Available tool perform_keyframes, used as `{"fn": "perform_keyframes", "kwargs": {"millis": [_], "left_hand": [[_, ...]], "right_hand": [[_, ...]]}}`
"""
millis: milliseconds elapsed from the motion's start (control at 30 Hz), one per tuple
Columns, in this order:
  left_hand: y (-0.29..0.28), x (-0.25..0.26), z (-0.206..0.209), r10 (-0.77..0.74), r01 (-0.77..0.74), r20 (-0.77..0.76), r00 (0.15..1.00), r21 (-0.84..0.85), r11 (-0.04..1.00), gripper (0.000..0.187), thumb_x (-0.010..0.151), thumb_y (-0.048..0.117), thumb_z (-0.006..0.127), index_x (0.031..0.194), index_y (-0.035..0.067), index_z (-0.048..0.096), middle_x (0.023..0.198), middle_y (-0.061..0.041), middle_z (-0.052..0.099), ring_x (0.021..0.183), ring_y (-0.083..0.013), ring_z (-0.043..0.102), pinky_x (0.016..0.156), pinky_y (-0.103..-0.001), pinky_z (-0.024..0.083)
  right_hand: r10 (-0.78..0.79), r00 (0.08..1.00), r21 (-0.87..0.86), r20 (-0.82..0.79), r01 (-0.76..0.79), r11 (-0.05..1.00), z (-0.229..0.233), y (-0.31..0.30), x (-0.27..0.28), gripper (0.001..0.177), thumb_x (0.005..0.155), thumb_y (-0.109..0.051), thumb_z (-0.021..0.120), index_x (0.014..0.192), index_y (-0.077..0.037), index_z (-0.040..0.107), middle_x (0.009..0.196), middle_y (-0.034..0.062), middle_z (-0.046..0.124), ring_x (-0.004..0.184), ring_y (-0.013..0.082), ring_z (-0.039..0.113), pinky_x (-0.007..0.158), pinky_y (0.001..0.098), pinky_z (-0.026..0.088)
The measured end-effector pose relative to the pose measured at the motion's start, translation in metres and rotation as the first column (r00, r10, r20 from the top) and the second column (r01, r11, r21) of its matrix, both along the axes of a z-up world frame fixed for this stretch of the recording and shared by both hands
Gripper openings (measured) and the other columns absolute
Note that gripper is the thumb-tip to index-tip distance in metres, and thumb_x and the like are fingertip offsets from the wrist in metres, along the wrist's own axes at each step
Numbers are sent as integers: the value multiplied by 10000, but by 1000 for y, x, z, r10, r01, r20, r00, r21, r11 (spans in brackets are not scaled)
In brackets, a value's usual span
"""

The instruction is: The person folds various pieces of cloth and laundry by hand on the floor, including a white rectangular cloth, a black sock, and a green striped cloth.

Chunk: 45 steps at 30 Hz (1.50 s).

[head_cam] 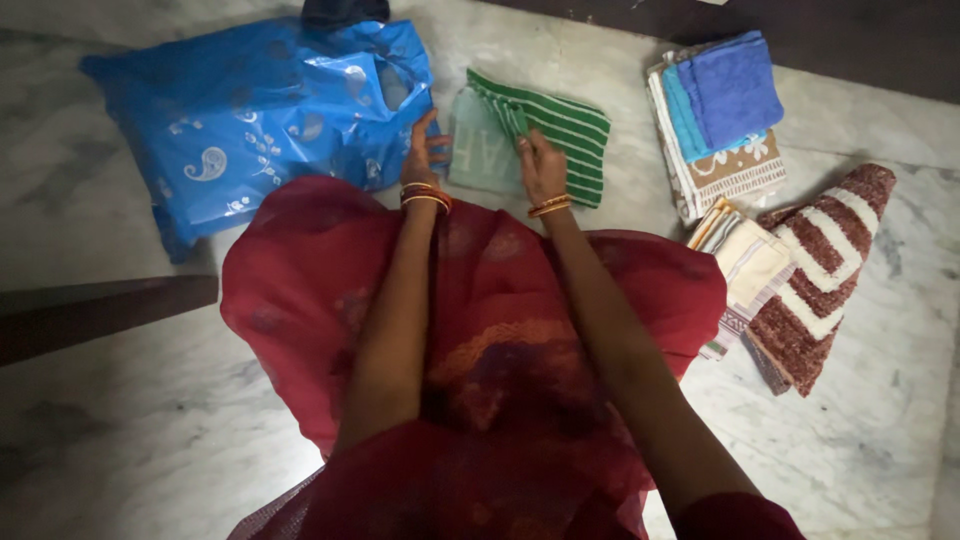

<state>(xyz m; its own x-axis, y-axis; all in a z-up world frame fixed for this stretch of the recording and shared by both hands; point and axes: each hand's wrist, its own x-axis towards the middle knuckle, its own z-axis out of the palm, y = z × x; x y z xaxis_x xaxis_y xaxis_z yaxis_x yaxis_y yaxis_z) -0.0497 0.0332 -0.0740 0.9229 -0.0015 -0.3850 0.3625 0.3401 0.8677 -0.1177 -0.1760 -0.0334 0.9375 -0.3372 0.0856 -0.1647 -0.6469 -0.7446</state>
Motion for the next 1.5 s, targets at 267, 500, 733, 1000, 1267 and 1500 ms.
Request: {"fn": "perform_keyframes", "kwargs": {"millis": [267,500,733,1000,1267,1500], "left_hand": [[5,-5,-40,-268,209,241,933,243,947,436,993,252,447,1402,257,596,1362,-77,617,997,-163,663,742,-276,572],[-1,-8,-61,-417,412,-13,909,190,891,317,942,228,546,1187,174,739,1239,-27,684,718,-185,652,679,-292,568],[-7,5,-52,-347,335,-174,921,-94,937,219,959,270,561,890,134,719,871,-50,730,614,-175,684,507,-291,468],[-1,9,-50,-137,132,-132,982,-39,990,199,927,150,654,753,81,722,776,-88,678,558,-178,593,468,-313,380],[21,-15,-20,-586,160,158,795,877,453,235,675,2,718,830,178,729,836,-82,747,774,-276,712,682,-397,541],[19,-21,9,-546,-10,167,821,960,278,242,764,53,688,927,230,704,990,-85,752,909,-329,708,777,-418,554]], "right_hand": [[420,900,-436,118,-333,836,27,27,-13,280,917,-208,672,1190,-166,721,1149,110,735,955,290,711,798,421,567],[536,841,-564,-75,-480,672,14,31,-14,575,897,-162,694,1450,-205,539,1583,41,482,1420,219,512,1120,459,428],[388,905,-604,-174,-409,684,-1,5,-19,745,858,-15,602,1567,-157,425,1617,83,429,1479,259,440,1193,468,365],[-136,932,-749,-336,-177,638,-9,-70,-31,606,1027,-77,447,1616,-162,332,1694,47,259,1553,266,273,1211,634,206],[-115,762,-606,-638,-404,686,8,-63,-43,737,945,-46,506,1619,-183,244,1704,61,150,1545,302,194,1196,676,122],[-46,711,-481,-702,-425,767,28,-54,-55,837,879,-76,607,1625,-153,236,1701,109,141,1549,331,161,1153,724,118]]}}
